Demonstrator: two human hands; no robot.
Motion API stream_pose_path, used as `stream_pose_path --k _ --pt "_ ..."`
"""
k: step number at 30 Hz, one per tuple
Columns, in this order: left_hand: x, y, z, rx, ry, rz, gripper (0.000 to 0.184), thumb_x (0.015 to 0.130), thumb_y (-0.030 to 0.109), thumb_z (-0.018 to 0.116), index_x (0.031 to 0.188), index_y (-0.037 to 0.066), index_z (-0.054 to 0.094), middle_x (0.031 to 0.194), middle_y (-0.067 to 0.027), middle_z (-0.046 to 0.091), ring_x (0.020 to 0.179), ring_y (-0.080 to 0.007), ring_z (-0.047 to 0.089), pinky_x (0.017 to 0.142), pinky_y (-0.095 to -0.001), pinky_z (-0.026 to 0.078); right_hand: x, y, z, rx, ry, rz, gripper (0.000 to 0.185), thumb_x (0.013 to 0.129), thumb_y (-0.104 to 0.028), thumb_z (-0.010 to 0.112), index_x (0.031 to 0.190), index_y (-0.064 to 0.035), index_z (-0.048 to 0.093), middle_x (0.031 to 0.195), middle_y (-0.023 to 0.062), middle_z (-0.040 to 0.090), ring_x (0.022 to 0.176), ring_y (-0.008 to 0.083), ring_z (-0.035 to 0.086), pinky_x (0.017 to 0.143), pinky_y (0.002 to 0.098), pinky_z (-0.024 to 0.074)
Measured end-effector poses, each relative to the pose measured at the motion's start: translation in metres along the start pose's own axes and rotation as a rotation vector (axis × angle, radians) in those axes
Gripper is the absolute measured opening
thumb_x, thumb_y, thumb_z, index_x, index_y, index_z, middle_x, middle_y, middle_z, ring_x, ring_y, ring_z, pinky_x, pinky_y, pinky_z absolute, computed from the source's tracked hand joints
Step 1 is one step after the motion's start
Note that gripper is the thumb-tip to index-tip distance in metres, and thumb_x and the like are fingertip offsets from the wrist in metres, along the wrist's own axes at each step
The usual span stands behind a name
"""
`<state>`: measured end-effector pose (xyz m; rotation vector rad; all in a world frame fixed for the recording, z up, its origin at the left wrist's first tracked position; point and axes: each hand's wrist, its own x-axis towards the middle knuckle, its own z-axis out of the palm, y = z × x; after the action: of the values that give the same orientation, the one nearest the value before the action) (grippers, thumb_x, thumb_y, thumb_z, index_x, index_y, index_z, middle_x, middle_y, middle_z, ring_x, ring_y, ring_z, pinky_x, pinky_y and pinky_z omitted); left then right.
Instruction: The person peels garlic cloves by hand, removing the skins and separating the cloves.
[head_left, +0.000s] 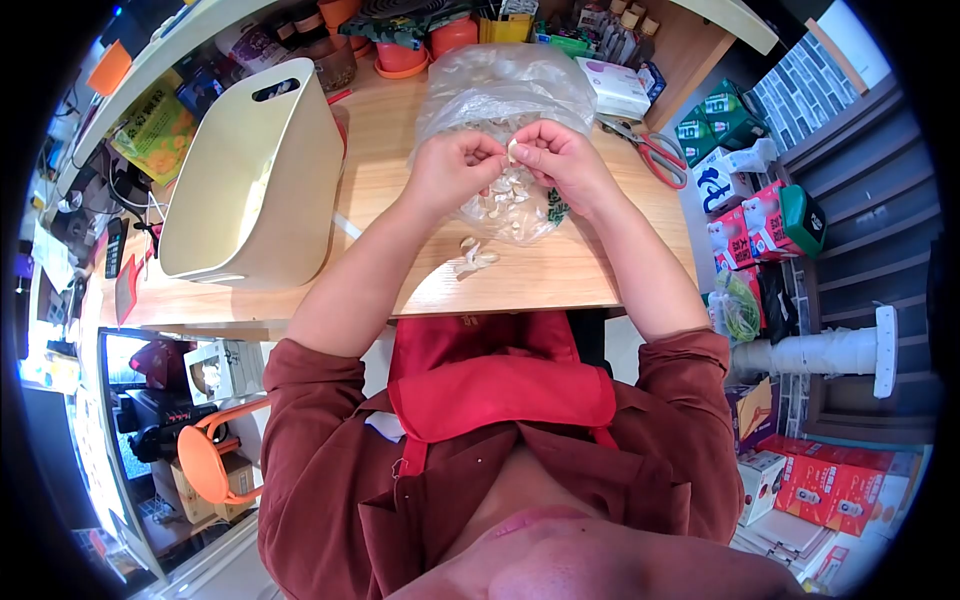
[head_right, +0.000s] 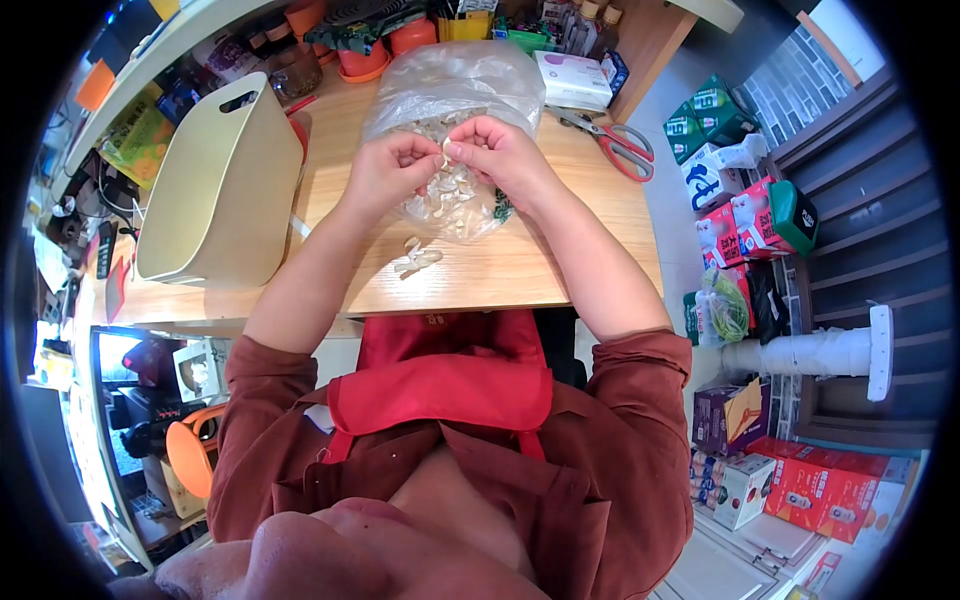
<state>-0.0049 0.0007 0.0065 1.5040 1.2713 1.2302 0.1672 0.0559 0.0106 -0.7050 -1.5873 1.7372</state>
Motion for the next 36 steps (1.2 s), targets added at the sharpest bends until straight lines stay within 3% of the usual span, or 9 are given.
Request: stream_pose_path --k 10,18,21,27,30,36 --pt "0.001 0.0 -0.002 -0.092 -0.038 -0.043 0.01 0.077 0.007 0.062 0.081 -0.002 0.061 0.065 -0.0022 0.059 0.052 -0.0056 0.053 0.047 -0.0202 0.042 0.0 0.0 -0.001 -0.049 -0.017 0.003 0.017 0.08 -0.016 0.065 0.091 -0.0063 0.057 0.067 -0.0057 0.05 0.054 0.002 0.04 0.046 0.016 0.0283" --pt "0.002 -0.004 -0.002 0.009 -0.018 0.026 0.005 0.079 0.006 0.059 0.081 0.002 0.058 0.066 0.0009 0.056 0.054 -0.0036 0.051 0.048 -0.0171 0.04 -0.001 -0.002 -0.002 0.025 -0.096 0.006 0.015 0.083 -0.015 0.059 0.093 -0.0053 0.055 0.075 -0.0002 0.056 0.054 0.0027 0.038 0.046 0.0161 0.0269" --pt "0.004 -0.008 -0.002 -0.075 0.027 0.033 0.006 0.074 0.007 0.061 0.077 0.001 0.06 0.063 0.0016 0.056 0.054 -0.003 0.051 0.048 -0.0187 0.04 -0.001 -0.003 -0.002 0.071 -0.119 -0.001 0.014 0.085 -0.015 0.057 0.094 -0.0051 0.054 0.078 0.0011 0.056 0.054 0.0028 0.037 0.046 0.0159 0.0262" --pt "0.005 -0.01 -0.003 -0.049 0.032 0.069 0.005 0.081 0.004 0.056 0.085 0.0 0.057 0.07 -0.0007 0.056 0.056 -0.0045 0.051 0.049 -0.0181 0.041 -0.002 -0.004 -0.004 0.179 -0.142 -0.009 0.013 0.086 -0.016 0.055 0.095 -0.0052 0.054 0.079 0.002 0.057 0.055 0.0028 0.037 0.046 0.0156 0.0261" --pt "0.007 -0.018 0.001 -0.014 0.09 0.088 0.011 0.077 0.005 0.059 0.087 0.004 0.063 0.066 0.001 0.059 0.057 -0.0032 0.051 0.05 -0.0198 0.042 -0.001 -0.004 -0.004 0.197 -0.141 0.003 0.014 0.086 -0.015 0.055 0.095 -0.0051 0.054 0.08 0.0027 0.058 0.055 0.0028 0.037 0.046 0.0155 0.0263" --pt "0.006 -0.014 0.003 -0.007 0.145 0.12 0.012 0.076 0.007 0.062 0.088 0.003 0.063 0.072 -0.0008 0.061 0.057 -0.0041 0.052 0.052 -0.0196 0.043 -0.001 -0.005 -0.004 0.232 -0.135 0.009 0.013 0.087 -0.013 0.053 0.097 -0.0046 0.053 0.081 0.0029 0.057 0.056 0.0027 0.037 0.045 0.0152 0.0266"
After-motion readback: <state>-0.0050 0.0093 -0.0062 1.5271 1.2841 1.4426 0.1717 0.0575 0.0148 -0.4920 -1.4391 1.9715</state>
